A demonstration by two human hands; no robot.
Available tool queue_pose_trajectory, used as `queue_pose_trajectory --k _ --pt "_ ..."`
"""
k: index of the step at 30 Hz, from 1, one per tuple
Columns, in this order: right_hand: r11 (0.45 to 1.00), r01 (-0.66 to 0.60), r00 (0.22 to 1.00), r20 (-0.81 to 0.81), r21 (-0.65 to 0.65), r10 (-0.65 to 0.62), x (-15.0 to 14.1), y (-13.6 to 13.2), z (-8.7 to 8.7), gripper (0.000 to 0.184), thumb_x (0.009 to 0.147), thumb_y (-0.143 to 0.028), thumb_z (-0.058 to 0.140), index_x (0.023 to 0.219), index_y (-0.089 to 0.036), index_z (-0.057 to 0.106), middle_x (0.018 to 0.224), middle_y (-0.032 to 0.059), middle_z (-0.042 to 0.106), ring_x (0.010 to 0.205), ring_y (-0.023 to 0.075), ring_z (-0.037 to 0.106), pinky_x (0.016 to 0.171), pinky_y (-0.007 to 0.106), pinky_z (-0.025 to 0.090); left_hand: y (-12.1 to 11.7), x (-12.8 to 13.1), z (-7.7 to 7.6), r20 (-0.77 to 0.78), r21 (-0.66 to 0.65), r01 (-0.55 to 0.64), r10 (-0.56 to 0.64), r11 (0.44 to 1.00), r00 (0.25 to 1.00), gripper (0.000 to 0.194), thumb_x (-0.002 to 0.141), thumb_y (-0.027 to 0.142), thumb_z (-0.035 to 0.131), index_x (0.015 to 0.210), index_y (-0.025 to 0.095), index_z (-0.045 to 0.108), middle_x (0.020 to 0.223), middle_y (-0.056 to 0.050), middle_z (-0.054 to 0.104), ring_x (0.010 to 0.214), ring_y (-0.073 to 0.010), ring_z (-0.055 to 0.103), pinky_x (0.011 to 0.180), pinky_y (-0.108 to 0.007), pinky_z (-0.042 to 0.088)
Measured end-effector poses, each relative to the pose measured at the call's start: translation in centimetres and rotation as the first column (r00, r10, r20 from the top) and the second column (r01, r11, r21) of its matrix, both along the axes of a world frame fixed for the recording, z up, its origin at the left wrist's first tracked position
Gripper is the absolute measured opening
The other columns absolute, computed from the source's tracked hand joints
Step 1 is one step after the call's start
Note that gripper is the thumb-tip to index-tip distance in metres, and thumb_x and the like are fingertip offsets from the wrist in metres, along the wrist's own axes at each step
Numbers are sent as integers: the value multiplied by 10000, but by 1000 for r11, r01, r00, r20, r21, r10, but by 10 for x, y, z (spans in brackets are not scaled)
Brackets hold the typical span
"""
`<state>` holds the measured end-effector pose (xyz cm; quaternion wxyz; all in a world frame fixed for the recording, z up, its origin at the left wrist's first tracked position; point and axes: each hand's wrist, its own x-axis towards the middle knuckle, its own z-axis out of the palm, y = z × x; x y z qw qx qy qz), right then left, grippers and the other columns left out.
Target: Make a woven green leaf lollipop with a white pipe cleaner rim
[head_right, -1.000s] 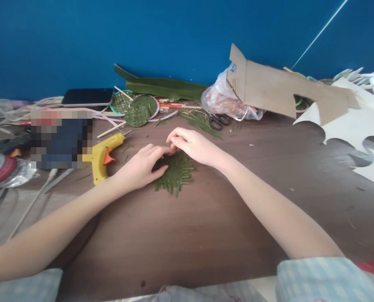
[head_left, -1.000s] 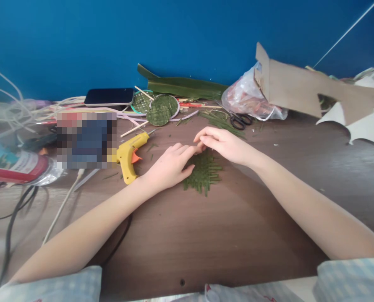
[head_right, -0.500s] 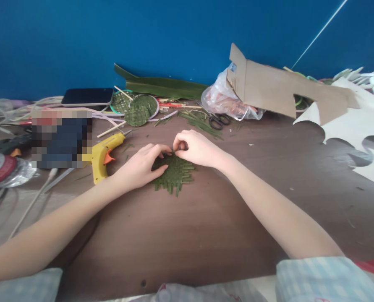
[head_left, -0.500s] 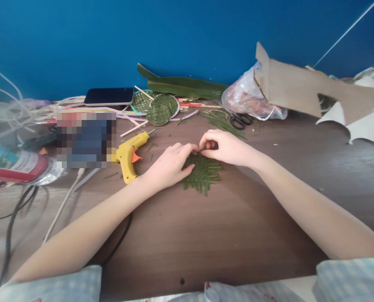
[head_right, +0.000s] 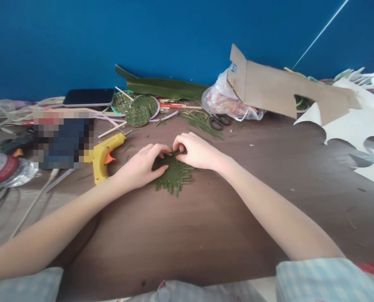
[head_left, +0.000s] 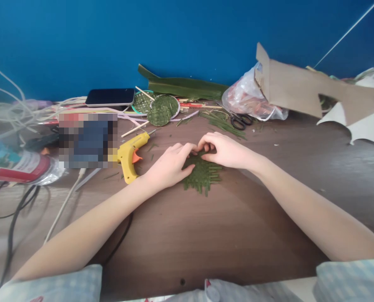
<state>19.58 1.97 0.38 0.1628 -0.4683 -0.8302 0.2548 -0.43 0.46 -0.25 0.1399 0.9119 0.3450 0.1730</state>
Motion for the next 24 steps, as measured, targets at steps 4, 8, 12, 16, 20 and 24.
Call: queue_pose_trajectory --k 4,8,12,16,20,24 --pt "1000 3 1000 -7 2 -3 0 0 -1 140 710 -130 586 832 -185 543 796 18 513 805 177 481 717 291 381 0 -1 -1 8 0 7 -7 1000 1000 293 780 118 538 1051 164 438 975 -53 600 881 -173 553 810 -310 455" --pt "1000 5 1000 2 1 -5 -1 -1 1 140 706 -127 590 824 -184 540 791 19 512 808 178 479 721 291 379 0 -1 -1 3 -8 0 0 1000 1000 300 779 122 540 1057 170 436 976 -53 598 900 -179 552 814 -316 454" --pt "1000 19 1000 25 -19 -19 -1 -1 2 127 711 -139 591 810 -185 528 784 18 502 809 181 475 713 291 373 0 0 -1 1 -15 1 -1 1000 1000 297 777 114 536 1053 169 442 976 -54 598 904 -181 551 814 -316 454" --pt "1000 8 1000 6 -17 -8 -1 -1 -1 130 711 -145 580 813 -192 513 794 19 499 818 186 470 716 298 372 -1 0 0 4 -11 -5 5 1000 1000 308 770 106 543 1057 159 446 976 -57 600 898 -182 550 813 -318 454" --pt "1000 -6 1000 -12 -6 6 0 -1 -1 141 712 -130 567 810 -196 491 801 19 498 827 188 467 720 298 371 -1 0 0 -3 -19 -10 10 1000 1000 302 771 113 542 1054 163 449 978 -57 600 897 -183 550 812 -323 454" --pt "1000 -12 1000 -8 10 12 0 -1 -2 148 707 -128 575 796 -197 479 806 18 496 830 187 466 718 295 370 -1 0 -1 3 -30 -15 15 999 1000 296 775 117 533 1053 171 447 987 -55 597 901 -182 550 809 -325 455"
